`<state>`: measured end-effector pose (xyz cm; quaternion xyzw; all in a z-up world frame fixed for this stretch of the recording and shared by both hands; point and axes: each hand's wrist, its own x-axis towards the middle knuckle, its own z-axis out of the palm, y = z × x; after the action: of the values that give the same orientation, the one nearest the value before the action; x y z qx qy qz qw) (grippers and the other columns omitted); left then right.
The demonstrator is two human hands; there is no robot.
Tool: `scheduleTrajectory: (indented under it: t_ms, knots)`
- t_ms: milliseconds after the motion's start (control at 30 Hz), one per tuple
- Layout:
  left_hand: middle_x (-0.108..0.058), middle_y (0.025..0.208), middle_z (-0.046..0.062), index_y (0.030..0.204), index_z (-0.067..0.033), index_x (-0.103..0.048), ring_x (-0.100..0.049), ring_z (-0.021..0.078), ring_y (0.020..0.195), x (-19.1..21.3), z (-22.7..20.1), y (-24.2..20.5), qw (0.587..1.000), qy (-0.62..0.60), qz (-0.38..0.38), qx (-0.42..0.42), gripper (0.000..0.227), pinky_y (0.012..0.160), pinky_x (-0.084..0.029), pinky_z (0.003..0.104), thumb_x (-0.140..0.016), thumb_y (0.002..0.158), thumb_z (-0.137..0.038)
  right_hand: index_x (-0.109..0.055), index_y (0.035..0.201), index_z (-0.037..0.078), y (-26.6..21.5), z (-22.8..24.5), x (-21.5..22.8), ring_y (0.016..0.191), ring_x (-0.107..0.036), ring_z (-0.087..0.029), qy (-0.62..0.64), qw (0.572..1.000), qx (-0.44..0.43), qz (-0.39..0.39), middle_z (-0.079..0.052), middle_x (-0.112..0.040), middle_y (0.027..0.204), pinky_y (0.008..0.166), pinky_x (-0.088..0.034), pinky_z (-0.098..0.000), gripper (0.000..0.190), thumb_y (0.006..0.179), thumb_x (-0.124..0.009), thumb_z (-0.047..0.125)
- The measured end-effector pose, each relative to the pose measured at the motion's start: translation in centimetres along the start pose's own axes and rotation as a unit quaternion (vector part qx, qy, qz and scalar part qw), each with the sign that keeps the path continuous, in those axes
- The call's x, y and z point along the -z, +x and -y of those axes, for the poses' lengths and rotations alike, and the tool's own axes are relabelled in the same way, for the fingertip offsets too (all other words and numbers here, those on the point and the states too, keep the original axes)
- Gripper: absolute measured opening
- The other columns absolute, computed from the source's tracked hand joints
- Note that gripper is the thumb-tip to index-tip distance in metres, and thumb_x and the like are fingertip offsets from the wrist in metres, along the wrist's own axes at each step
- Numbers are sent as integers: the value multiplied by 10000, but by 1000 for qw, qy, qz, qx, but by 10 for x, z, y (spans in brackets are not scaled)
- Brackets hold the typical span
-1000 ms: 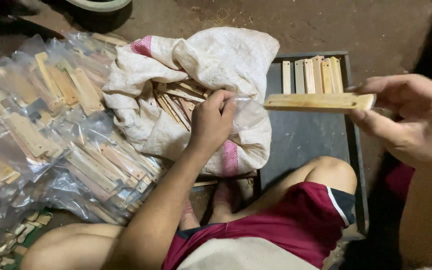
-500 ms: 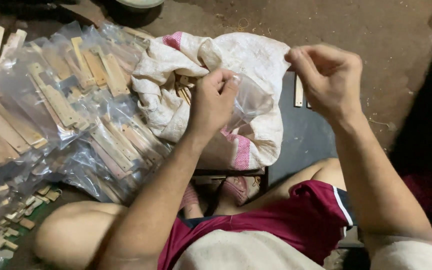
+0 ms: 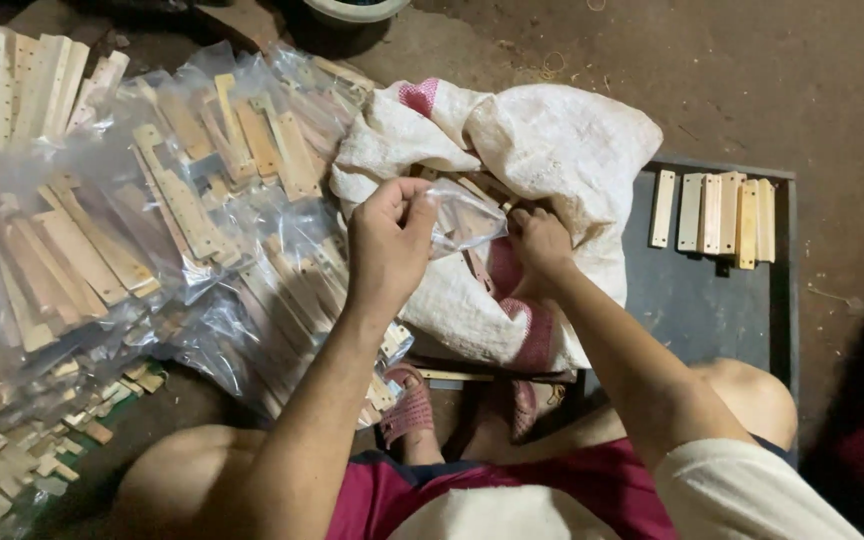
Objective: The person takes wooden slats from a large white sack and packs them into plastic bags by hand.
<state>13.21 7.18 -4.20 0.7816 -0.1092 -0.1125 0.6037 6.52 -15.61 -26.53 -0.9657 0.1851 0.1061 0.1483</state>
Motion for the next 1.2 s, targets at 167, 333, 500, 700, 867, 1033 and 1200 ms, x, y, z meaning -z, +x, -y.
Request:
scheduleTrajectory:
  t_ms: [167,333,500,700,867,1033,1200]
  knots:
    - [-679,590,81,999,-71,-748,-659,143,481,2,12,3,1000,3,-5,19,165,488,-545,270,-623,934,-155,-703,1072,147,-24,36,59,971,-696,-376,-38,995,72,-57,-128,-655,1031,836,-595,-474,254,929,-650,351]
    - [-726,636,49,1016,-131,-757,-702,162,562,6,12,5,999,49,3,19,169,534,-552,304,-643,931,-222,-635,1166,139,6,-10,29,1033,-676,-490,184,982,1,-34,-243,-691,1033,885,-546,-585,330,984,-626,413]
    - [-689,583,77,958,-113,-774,-677,190,552,6,2,2,997,70,-8,-20,136,561,-541,337,-663,917,-181,-678,1086,-46,-80,-4,178,662,-706,-245,382,898,56,-212,-153,-685,712,616,-528,-318,191,1148,-616,124]
    - [-698,668,45,922,-27,-734,-559,113,487,0,2,8,992,96,24,-74,85,419,-427,274,-661,880,-13,-545,912,-167,-173,-8,317,422,-529,-253,236,939,166,-186,-186,-511,589,431,-506,-344,439,1193,-461,159]
    - [-683,654,24,892,-46,-716,-579,125,504,-6,5,2,990,105,16,-96,60,440,-443,287,-658,895,-63,-732,1057,-148,-186,62,318,489,-595,-190,61,947,209,-237,-169,-675,703,348,-426,-284,161,1114,-729,3]
    - [-647,625,17,838,-56,-684,-557,113,480,-18,10,-3,984,101,13,-145,76,391,-416,277,-658,886,-3,-726,1032,-104,-147,106,264,482,-551,-170,137,936,211,-246,-141,-675,687,392,-402,-302,88,1026,-732,-17]
    - [-734,704,105,921,-144,-762,-751,355,808,-25,19,-4,993,97,-13,-70,113,713,-589,464,-673,905,-212,-737,1055,114,-92,128,198,579,-731,-240,234,970,-6,-58,-101,-714,653,589,-583,-380,284,1025,-601,362]
